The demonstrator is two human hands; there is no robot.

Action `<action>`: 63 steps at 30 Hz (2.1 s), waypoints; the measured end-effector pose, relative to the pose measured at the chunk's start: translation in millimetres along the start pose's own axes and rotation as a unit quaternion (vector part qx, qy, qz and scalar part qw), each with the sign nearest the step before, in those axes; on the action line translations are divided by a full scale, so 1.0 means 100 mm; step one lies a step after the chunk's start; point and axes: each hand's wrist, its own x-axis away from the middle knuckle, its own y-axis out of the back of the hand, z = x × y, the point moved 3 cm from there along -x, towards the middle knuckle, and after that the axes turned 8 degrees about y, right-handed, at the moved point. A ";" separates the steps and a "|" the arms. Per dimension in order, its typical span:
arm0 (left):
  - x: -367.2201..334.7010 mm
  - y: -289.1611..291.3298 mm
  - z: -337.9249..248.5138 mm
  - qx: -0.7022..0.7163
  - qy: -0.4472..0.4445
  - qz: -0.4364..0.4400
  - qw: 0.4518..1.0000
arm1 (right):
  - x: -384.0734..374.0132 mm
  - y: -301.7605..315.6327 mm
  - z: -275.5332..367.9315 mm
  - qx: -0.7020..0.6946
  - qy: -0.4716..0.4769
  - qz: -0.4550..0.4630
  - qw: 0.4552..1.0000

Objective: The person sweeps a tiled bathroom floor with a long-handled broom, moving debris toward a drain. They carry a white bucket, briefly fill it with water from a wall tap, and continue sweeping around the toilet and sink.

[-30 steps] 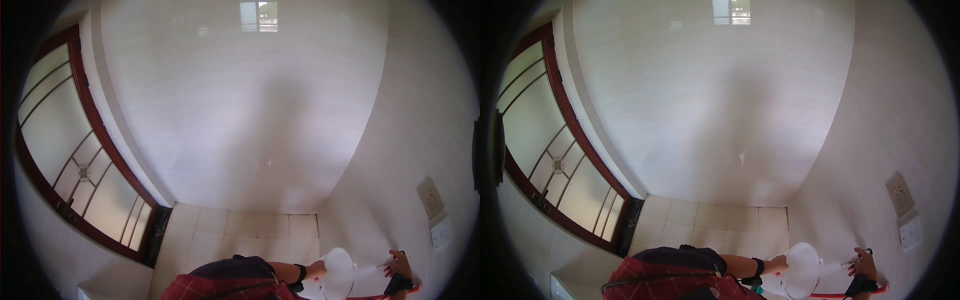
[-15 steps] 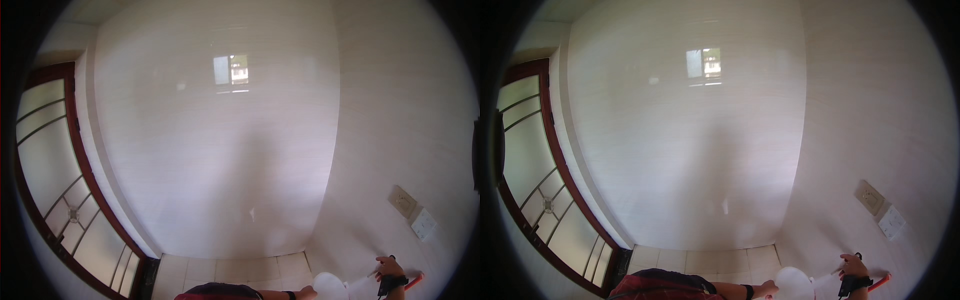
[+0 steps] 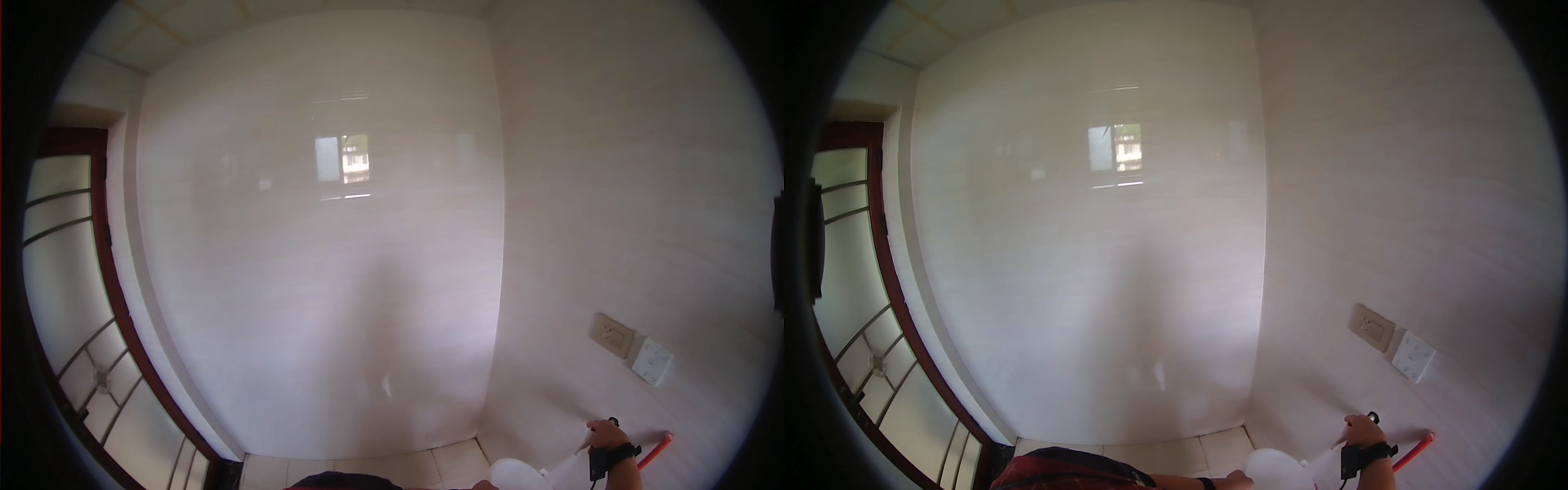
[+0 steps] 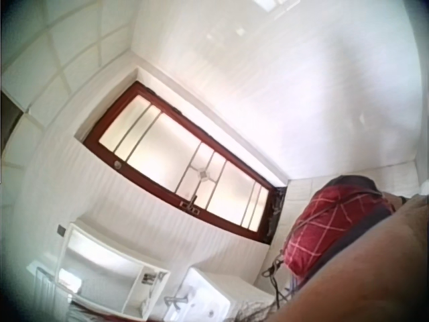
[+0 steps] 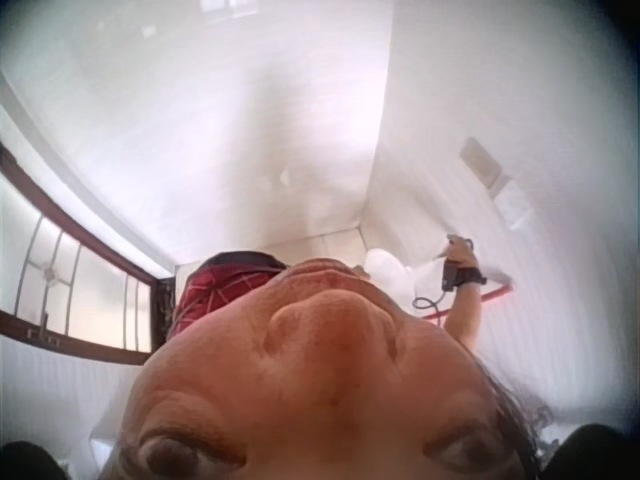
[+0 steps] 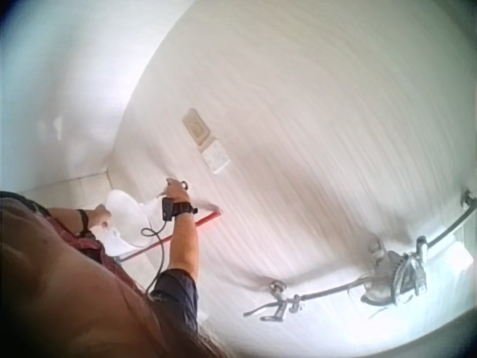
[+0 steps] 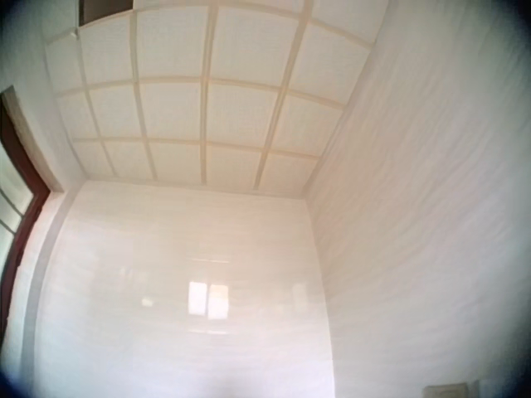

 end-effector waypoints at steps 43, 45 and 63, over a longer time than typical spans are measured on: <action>-0.04 -0.40 0.35 0.003 0.052 -0.060 0.997 | 0.25 0.21 0.50 0.262 0.135 0.049 0.954; 0.06 -0.37 0.34 -0.031 0.116 -0.068 0.991 | 0.20 0.19 0.60 0.324 0.117 0.073 0.936; -0.23 -0.21 1.18 0.044 0.217 -0.214 0.952 | 1.45 -0.95 -1.44 0.072 -0.132 -0.173 0.973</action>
